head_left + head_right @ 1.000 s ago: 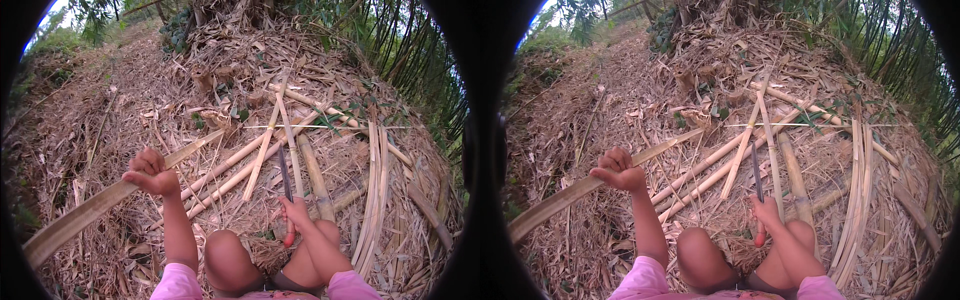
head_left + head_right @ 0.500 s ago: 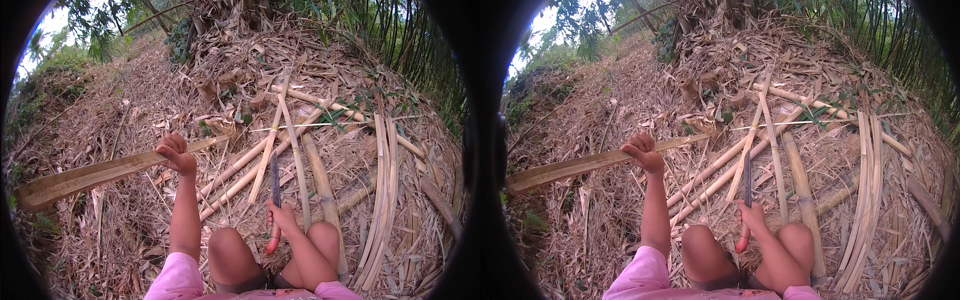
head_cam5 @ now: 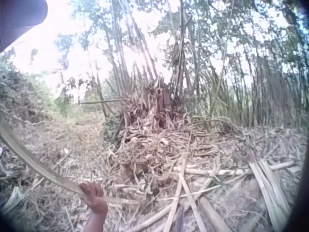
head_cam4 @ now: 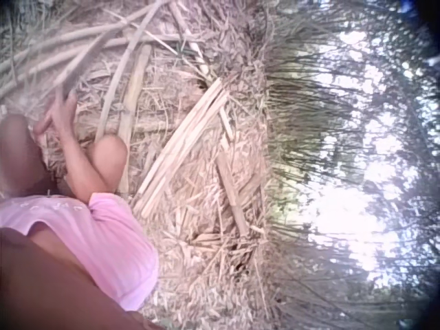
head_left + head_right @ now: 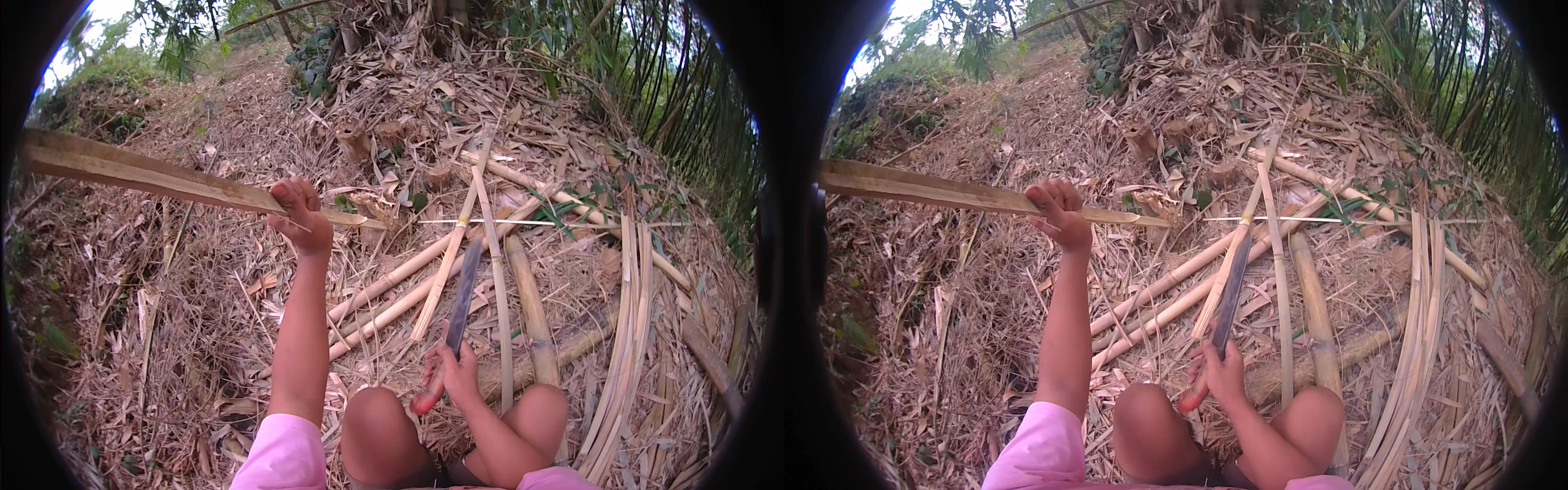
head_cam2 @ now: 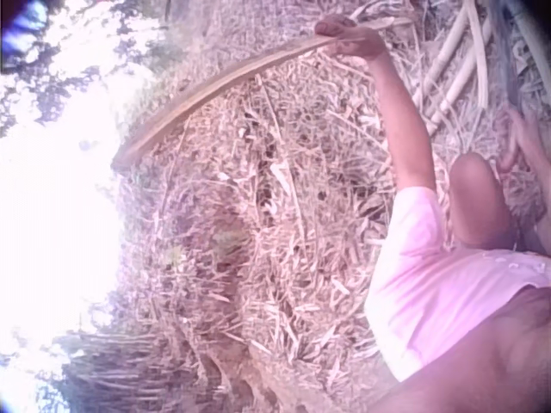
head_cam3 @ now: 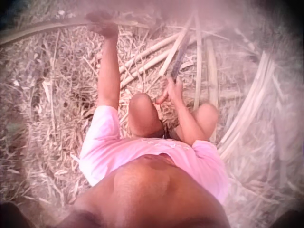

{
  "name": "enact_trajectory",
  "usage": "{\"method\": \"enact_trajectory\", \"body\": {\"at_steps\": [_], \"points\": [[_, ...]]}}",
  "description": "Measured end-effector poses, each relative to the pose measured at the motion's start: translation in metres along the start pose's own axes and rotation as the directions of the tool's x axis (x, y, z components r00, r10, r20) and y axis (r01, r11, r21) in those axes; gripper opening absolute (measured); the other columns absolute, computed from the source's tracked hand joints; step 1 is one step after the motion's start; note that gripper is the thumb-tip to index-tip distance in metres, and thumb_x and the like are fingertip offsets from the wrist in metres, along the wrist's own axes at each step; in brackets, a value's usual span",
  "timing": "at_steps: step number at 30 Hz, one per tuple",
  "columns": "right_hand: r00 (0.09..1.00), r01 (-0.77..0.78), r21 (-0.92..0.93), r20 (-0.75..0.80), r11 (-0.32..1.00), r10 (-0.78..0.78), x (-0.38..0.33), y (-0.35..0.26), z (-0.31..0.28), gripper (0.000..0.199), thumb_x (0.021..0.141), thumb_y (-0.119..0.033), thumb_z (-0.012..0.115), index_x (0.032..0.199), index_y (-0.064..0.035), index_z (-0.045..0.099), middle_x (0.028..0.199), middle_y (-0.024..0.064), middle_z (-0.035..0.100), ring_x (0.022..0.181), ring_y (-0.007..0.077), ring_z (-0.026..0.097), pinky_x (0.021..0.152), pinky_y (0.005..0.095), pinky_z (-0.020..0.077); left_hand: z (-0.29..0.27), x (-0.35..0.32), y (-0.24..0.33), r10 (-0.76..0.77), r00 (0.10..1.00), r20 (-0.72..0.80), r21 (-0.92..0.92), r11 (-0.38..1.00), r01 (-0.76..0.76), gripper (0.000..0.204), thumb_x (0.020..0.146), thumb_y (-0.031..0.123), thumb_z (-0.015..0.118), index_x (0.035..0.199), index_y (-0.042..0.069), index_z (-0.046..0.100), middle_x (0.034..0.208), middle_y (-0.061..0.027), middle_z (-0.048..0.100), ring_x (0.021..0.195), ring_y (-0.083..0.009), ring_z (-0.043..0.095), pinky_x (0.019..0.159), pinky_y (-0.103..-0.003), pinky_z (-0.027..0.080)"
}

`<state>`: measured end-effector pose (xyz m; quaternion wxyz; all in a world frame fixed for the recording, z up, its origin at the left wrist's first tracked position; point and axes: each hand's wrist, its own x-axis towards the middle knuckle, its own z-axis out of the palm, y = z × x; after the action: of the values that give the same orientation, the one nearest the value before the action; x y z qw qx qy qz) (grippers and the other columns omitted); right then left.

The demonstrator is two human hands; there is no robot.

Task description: The person scrapes the outer surface of a bamboo pole using a machete and then strips off pieces of the bamboo.

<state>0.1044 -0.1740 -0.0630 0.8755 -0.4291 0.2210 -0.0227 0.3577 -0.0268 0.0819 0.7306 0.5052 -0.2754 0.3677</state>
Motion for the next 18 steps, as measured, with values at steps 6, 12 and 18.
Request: {"method": "enact_trajectory", "body": {"at_steps": [6,12,18], "points": [[0.934,0.332,-0.513,0.064,0.792,-0.351,0.047,0.035,0.018,0.025,0.1,-0.021,0.052,0.116,-0.003,0.06,0.063,0.0025,0.055,0.051,0.0107,0.047,0.048,0.0262,0.0364,0.001,0.015,-0.002,0.028,0.99,-0.135,0.15,0.989,-0.007,0.058,0.102,0.05,0.04,0.059,0.014,0.03,0.051,0.0041,0.03,0.043,-0.0059,0.026,0.044,-0.026,0.016],[0.757,0.645,-0.51,0.327,0.569,-0.565,0.087,0.021,0.087,0.031,0.1,-0.028,0.052,0.096,0.002,0.06,0.058,0.0126,0.055,0.051,0.0192,0.056,0.05,0.0366,0.042,-0.008,0.033,-0.018,0.095,0.988,-0.122,0.193,0.979,-0.071,0.061,0.103,0.048,0.041,0.053,0.013,0.032,0.048,0.0051,0.031,0.042,-0.0073,0.029,0.043,-0.027,0.018],[0.883,0.422,-0.833,0.288,0.358,-0.371,0.172,0.03,0.085,0.047,0.1,-0.04,0.046,0.088,0.0036,0.058,0.071,0.0277,0.061,0.072,0.05,0.059,0.063,0.0544,0.0442,0.012,0.033,-0.029,0.177,0.98,-0.091,0.259,0.955,-0.148,0.061,0.102,0.052,0.04,0.056,0.014,0.028,0.049,0.0049,0.03,0.043,-0.0052,0.027,0.043,-0.025,0.016]]}}
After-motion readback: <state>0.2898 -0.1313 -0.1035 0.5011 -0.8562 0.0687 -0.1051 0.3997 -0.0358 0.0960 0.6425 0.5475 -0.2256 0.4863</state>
